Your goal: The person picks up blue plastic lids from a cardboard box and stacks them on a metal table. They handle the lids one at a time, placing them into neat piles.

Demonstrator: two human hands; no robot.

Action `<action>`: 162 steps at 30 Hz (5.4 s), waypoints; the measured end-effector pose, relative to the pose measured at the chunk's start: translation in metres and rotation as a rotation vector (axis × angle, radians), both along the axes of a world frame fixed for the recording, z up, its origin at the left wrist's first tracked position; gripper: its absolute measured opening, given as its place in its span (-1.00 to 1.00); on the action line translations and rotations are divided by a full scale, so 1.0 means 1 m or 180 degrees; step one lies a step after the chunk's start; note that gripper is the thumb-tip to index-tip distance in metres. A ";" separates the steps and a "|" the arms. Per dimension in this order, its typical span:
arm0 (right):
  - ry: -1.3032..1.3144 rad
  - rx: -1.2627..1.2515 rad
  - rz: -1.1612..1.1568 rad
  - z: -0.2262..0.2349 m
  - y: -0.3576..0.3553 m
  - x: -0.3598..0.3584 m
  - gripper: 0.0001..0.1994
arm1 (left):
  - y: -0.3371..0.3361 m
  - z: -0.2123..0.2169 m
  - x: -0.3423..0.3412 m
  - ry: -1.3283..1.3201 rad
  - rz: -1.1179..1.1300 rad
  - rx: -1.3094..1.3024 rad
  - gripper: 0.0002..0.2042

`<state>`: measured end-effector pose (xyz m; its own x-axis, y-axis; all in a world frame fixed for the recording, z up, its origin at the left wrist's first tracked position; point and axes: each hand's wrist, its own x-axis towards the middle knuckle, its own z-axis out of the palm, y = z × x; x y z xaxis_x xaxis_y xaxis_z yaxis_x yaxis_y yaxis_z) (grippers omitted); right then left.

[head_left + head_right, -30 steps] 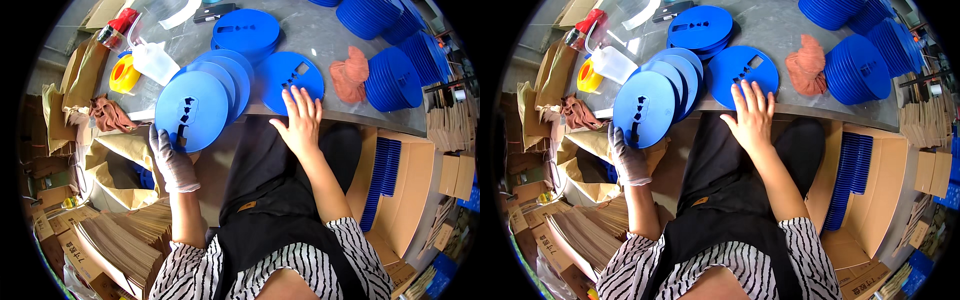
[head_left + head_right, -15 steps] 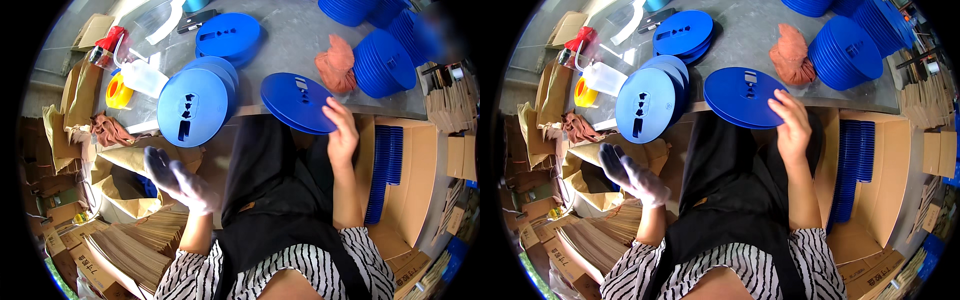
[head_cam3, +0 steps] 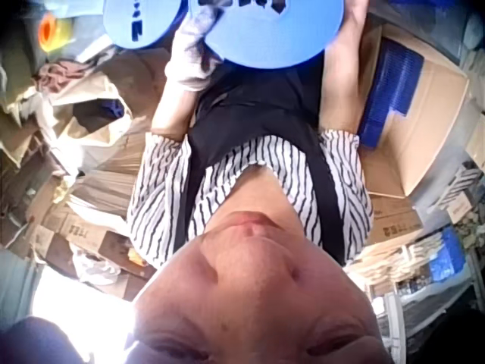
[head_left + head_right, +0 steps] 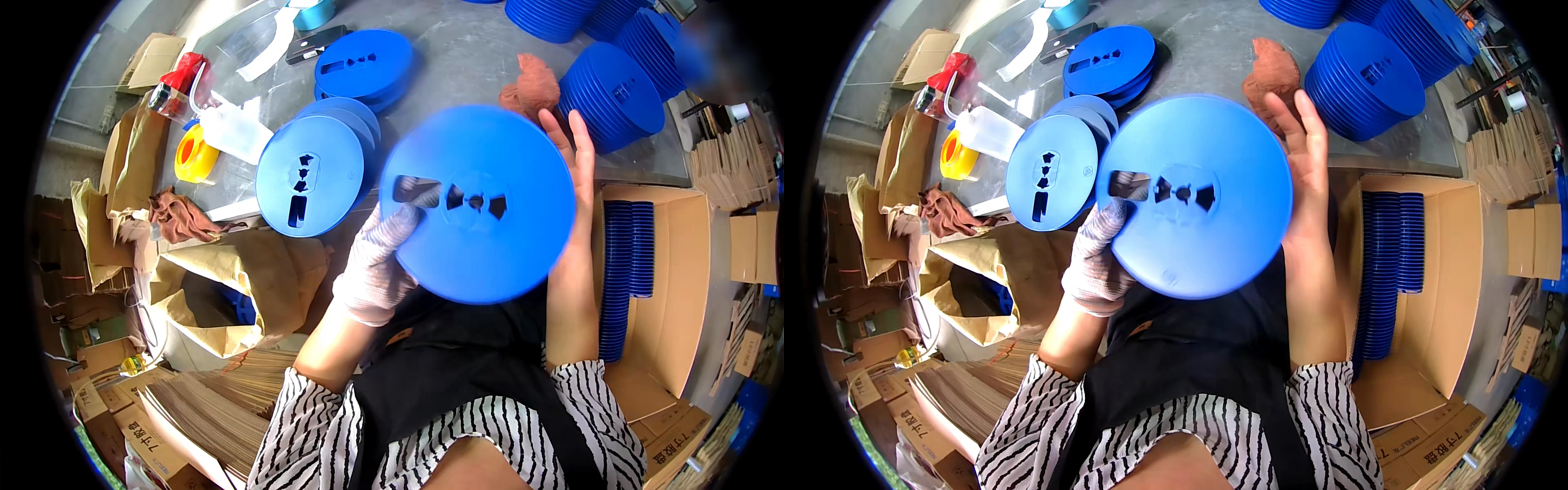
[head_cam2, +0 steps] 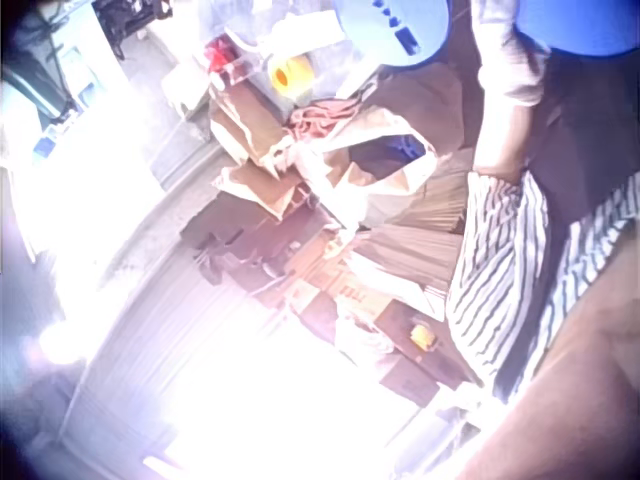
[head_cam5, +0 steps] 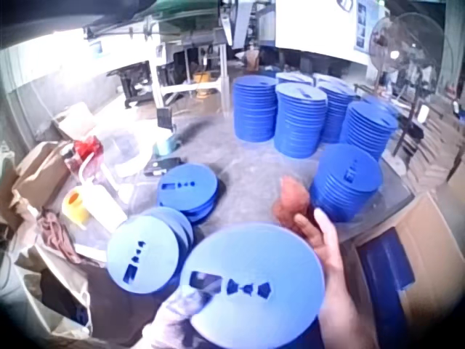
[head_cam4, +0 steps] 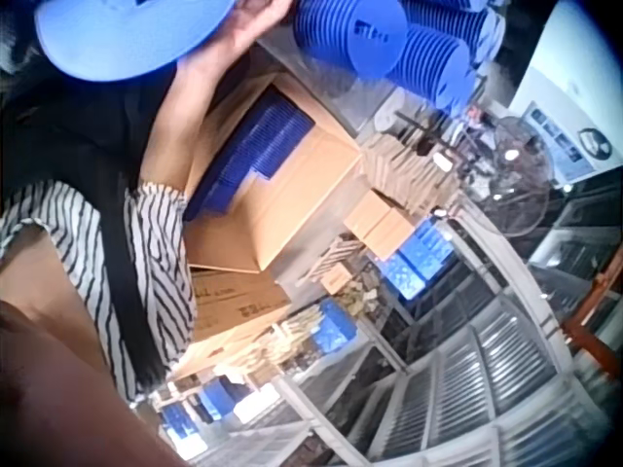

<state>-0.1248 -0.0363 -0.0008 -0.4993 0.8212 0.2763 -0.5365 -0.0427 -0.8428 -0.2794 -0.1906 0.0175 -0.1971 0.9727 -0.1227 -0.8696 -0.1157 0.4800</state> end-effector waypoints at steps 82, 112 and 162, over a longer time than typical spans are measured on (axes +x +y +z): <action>-0.1245 0.0914 0.0433 -0.107 -0.042 -0.211 -0.24 | -0.037 -0.080 -0.123 0.1771 0.3431 -0.1278 -0.47; -0.3251 0.4743 0.0701 -0.053 0.077 -0.281 -0.32 | -0.073 -0.162 -0.231 0.6917 0.3855 -0.2269 -0.72; -0.2023 0.4345 0.0469 0.060 0.010 -0.202 -0.35 | -0.076 -0.150 -0.224 0.7031 0.3892 -0.2382 -0.75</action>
